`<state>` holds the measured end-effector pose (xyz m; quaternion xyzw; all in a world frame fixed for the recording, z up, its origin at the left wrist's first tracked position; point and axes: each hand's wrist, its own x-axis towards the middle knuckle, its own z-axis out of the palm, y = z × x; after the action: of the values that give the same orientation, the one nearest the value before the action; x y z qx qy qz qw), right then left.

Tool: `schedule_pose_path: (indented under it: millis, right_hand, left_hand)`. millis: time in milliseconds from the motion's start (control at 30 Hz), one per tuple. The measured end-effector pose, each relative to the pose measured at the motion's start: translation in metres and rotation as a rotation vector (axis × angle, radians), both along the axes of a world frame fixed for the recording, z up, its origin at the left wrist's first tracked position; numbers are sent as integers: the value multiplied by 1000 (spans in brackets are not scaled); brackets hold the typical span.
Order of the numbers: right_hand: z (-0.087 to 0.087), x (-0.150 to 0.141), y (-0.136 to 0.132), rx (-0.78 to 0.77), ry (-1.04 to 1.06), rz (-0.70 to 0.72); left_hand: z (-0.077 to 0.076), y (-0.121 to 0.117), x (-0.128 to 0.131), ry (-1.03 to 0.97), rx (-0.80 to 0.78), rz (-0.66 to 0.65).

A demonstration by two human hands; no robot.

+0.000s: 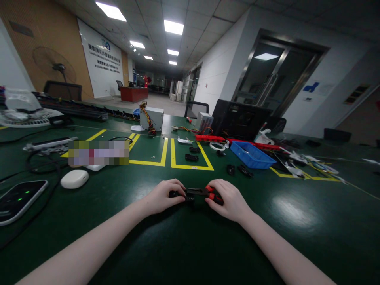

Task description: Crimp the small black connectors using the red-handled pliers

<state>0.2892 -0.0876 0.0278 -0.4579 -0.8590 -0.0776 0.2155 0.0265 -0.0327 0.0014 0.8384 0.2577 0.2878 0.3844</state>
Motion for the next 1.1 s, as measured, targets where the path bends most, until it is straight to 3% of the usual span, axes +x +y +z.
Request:
schedule_pose_path:
  millis: [167, 367, 900, 1100]
  right_hand:
    - [0, 5, 4, 81, -61, 14]
    - [-4, 4, 6, 67, -121, 25]
    - [0, -1, 1, -94, -183, 5]
    - [-1, 0, 1, -137, -175, -12]
  left_hand:
    - [2, 0, -1, 42, 62, -29]
    - [0, 0, -1, 80, 135, -37]
    - [-3, 1, -1, -36, 65, -9]
    - [-1, 0, -1, -14, 105, -4]
